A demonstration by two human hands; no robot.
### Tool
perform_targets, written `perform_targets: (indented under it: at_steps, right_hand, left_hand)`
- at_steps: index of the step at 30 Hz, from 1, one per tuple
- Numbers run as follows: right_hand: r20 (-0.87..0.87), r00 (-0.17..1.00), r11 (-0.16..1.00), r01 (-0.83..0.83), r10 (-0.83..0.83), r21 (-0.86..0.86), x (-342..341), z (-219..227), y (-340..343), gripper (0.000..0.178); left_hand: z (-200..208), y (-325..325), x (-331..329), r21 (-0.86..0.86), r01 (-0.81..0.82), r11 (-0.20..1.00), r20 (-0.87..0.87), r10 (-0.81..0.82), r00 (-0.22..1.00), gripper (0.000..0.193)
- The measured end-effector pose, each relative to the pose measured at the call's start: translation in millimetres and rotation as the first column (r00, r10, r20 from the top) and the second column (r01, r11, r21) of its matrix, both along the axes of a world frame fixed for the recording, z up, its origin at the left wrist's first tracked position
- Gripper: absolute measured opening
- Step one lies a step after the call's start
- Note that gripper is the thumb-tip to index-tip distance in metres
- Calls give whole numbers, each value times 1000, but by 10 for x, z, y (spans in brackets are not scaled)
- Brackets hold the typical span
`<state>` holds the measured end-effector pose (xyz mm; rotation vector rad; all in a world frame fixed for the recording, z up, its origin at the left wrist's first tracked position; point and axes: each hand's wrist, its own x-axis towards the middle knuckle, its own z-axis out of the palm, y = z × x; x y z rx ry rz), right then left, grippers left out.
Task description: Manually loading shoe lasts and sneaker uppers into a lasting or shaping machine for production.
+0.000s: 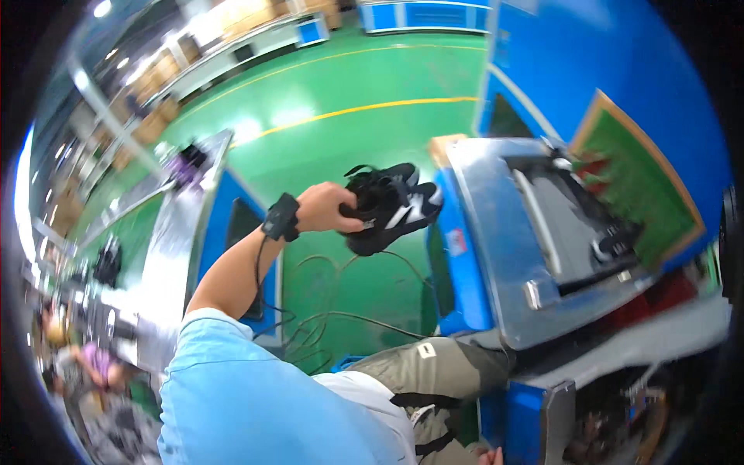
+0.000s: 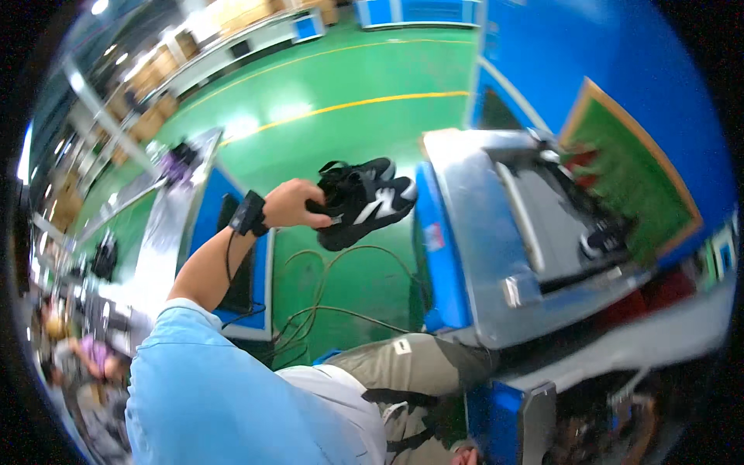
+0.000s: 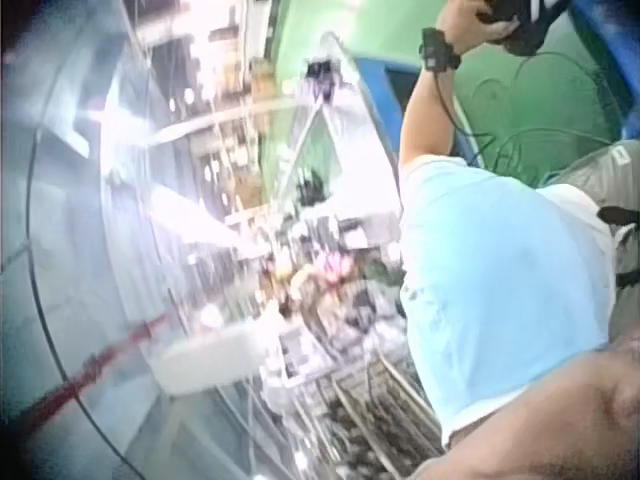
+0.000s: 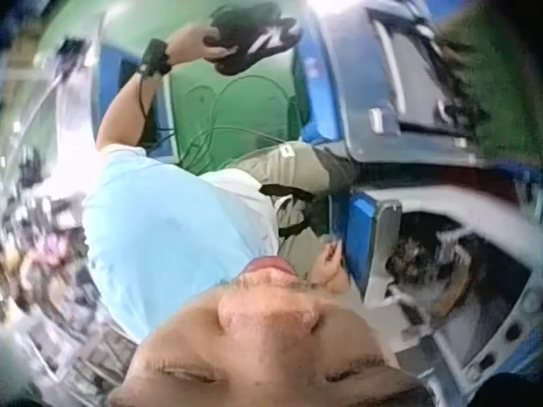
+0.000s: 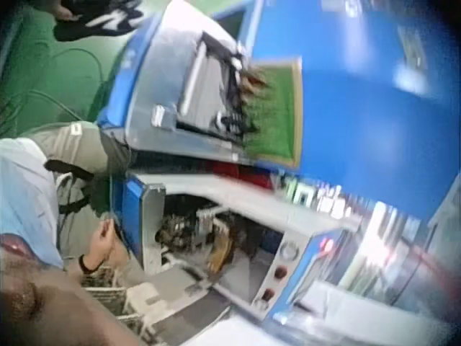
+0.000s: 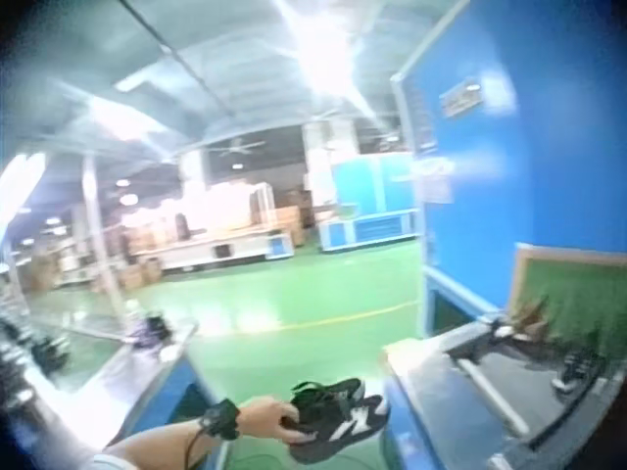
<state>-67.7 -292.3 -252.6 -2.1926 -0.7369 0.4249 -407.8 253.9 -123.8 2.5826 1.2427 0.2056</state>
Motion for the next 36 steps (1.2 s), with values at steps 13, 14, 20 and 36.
perform_targets:
  at_steps: [13,14,20,36]
  right_hand:
    - [-122,923,888,-384,364,-255,150,429,718,48]
    - [-93,941,879,-337,325,-337,133,482,731,49]
    - [-70,987,930,-159,144,-330,258,106,111,46]
    - [10,979,914,192,-201,-357,-482,-122,-333,37]
  left_hand:
    - [570,-1833,-4894,664,-728,-169,421,889,178,30]
    - [514,-1717,-5035,535,-778,-329,385,915,-122,29]
    - [-333,286,-3314,425,-782,457,184,802,569,32]
    - [-951,395,6770,-345,549,761,614,-259,745,71]
